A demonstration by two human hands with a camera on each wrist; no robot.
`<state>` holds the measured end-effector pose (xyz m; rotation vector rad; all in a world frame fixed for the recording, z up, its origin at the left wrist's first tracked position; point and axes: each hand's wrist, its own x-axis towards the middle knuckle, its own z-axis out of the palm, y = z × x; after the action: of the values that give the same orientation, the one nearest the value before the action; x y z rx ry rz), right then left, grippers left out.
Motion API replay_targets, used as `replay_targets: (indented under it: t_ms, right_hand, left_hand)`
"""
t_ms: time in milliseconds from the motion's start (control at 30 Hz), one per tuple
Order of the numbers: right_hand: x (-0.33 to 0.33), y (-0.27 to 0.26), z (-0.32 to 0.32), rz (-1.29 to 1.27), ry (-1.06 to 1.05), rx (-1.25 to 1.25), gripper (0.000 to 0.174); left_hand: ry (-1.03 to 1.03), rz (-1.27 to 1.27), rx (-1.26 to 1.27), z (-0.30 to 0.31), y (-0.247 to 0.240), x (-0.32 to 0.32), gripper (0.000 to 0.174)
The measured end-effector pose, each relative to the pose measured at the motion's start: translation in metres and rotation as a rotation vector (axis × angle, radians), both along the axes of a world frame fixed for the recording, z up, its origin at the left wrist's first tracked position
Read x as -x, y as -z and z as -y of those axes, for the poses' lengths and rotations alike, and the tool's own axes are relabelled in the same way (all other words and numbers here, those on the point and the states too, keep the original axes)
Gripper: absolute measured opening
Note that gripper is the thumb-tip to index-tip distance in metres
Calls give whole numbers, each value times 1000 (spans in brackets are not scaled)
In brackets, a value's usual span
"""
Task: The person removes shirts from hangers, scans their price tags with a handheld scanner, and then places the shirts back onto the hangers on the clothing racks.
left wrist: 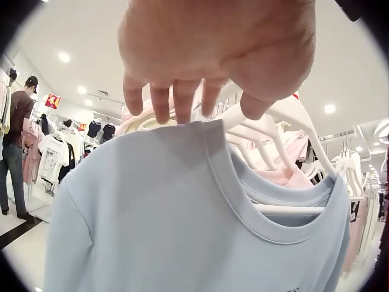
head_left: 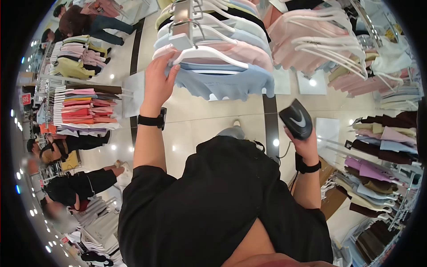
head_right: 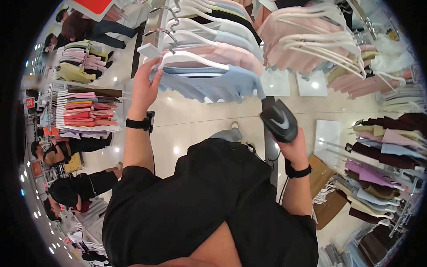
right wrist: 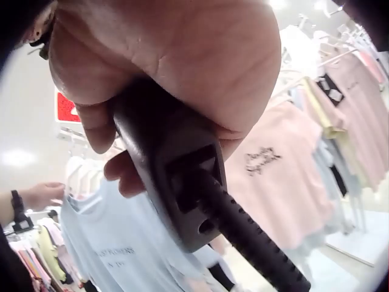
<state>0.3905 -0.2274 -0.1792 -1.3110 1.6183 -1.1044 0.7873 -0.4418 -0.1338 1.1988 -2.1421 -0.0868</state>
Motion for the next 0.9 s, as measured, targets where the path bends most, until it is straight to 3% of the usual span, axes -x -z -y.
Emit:
replay_targets:
  t_ms: [133,267,533,767,800,900]
  right_hand:
    - [-34,-53,59,92,-308,83,41]
    - [-58,-75,96,-263,-541,323,43]
    - [-85,-87,157,-505,-607,385,49]
    - [-62,-31,166,-456,-556,262,48]
    - [-55,-26,162,-532,-554,276,40]
    - [-43,-14,152,-433,-543,184,40]
  left_hand:
    - [53,-116,-93,12,14,-14,21]
    - [62,-297,-162,2,22,-6,14]
    - [6,-320,-210,-23,19,-10,23]
    - [-87,-331,-164,-38,22,-24,22]
    - [-96,-339,-132,-37,21,-23,20]
    - [-129,-415,-121,-35,25,-25,14]
